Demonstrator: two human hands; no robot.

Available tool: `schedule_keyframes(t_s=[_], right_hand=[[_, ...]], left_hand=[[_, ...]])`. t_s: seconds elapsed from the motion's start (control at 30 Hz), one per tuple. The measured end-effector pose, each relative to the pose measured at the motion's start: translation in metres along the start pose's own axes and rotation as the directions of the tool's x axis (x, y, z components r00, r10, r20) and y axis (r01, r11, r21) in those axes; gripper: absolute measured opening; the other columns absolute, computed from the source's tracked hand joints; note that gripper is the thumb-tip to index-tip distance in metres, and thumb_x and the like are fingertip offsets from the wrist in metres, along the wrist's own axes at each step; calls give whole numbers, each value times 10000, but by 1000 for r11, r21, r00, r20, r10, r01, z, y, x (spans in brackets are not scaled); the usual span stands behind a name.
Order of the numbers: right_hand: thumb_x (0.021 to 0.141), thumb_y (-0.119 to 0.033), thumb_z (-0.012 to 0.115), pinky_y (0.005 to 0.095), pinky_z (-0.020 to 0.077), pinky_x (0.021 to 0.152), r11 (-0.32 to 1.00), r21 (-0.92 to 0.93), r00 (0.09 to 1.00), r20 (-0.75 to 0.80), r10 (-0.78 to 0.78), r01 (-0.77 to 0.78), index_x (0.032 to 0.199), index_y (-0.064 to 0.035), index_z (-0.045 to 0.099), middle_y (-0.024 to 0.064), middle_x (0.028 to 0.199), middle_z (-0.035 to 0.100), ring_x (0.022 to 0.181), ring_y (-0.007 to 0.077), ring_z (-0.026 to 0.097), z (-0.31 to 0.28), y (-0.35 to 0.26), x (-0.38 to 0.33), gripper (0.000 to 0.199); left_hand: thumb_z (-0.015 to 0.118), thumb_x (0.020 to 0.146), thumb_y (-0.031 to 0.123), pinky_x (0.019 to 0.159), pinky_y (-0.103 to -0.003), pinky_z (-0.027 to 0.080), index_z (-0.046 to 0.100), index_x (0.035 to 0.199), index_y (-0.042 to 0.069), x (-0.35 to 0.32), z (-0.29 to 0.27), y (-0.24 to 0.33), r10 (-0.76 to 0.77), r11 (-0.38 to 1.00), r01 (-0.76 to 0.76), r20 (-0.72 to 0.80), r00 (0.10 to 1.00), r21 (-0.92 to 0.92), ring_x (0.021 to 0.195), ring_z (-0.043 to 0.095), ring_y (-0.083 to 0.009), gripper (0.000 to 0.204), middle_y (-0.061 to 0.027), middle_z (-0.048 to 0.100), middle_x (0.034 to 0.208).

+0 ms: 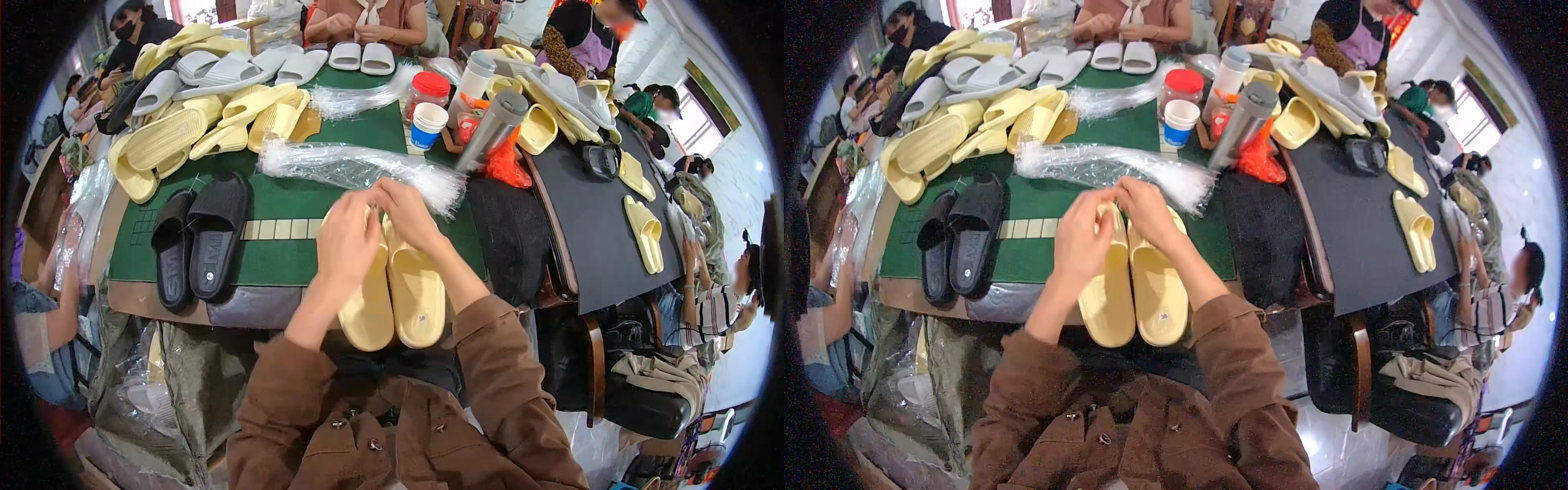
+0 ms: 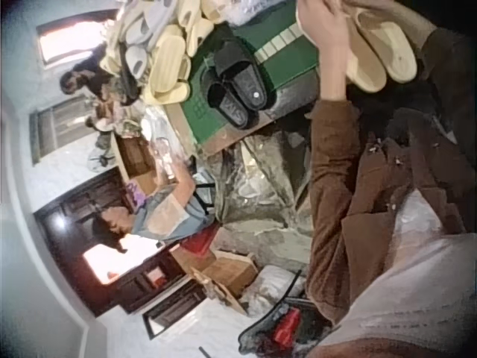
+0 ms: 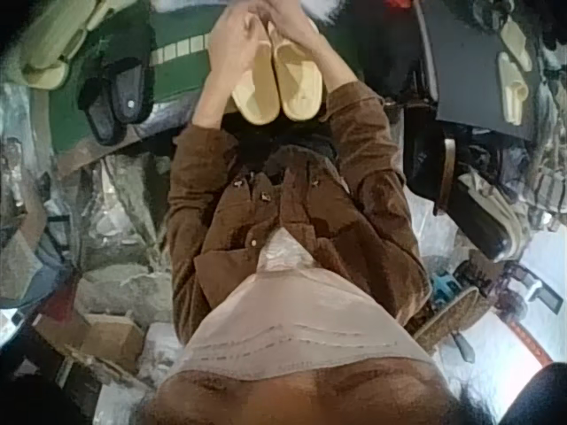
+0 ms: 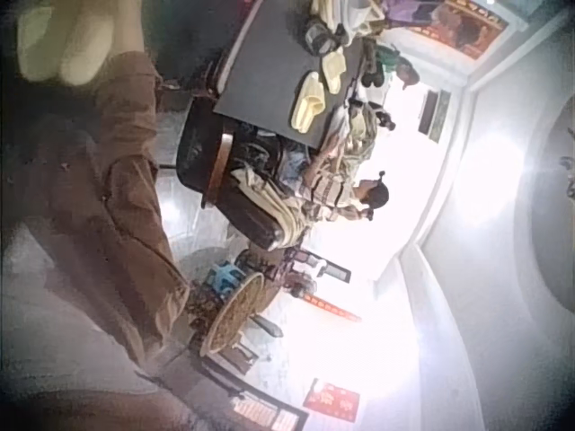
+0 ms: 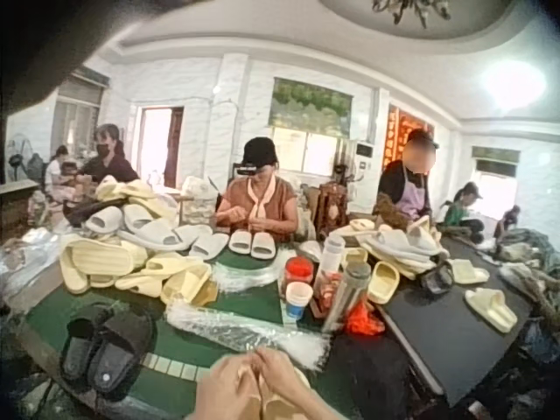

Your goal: The person assembles pairs of plastic slippers by inserting small metal fasteners into the soles. They handle yellow, black, and white slippers, picking them up, aligning them, and securing the fasteners by hand. The finished pairs are placed on the table.

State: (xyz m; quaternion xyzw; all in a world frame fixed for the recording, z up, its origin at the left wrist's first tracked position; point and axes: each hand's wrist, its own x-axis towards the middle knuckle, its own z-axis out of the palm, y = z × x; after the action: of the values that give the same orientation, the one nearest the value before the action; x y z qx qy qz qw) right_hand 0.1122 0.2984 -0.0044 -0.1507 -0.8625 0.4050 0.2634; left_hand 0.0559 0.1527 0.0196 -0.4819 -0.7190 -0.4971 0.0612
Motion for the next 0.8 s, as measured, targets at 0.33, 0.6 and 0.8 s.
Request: schedule_keyframes(t_s=[0.33, 0.6, 0.8], right_hand=[[949, -149, 500, 350, 458, 683, 984, 163, 982, -165, 96, -69, 927, 33, 584, 159, 815, 620, 748, 231, 598, 13, 8, -11, 202], [917, -111, 523, 394, 479, 678, 998, 69, 966, -256, 25, -7, 864, 27, 577, 179, 773, 613, 708, 321, 609, 16, 9, -12, 157], [879, -53, 488, 290, 471, 815, 867, 486, 962, -166, 215, -110, 1074, 24, 604, 107, 1003, 654, 910, 176, 603, 9, 5, -17, 239]], left_hand=[[588, 850, 95, 712, -365, 510, 627, 1057, -9, 22, 50, -65, -261, 889, 321, 216, 941, -326, 769, 677, -269, 235, -172, 689, 837], [616, 862, 97, 621, -340, 488, 624, 896, -26, 18, 49, -57, -299, 902, 323, 123, 946, -286, 636, 638, -226, 128, -146, 659, 719], [631, 852, 73, 627, -302, 478, 621, 902, -23, 17, 44, -51, -331, 899, 358, 142, 933, -254, 654, 606, -156, 109, -105, 646, 733]])
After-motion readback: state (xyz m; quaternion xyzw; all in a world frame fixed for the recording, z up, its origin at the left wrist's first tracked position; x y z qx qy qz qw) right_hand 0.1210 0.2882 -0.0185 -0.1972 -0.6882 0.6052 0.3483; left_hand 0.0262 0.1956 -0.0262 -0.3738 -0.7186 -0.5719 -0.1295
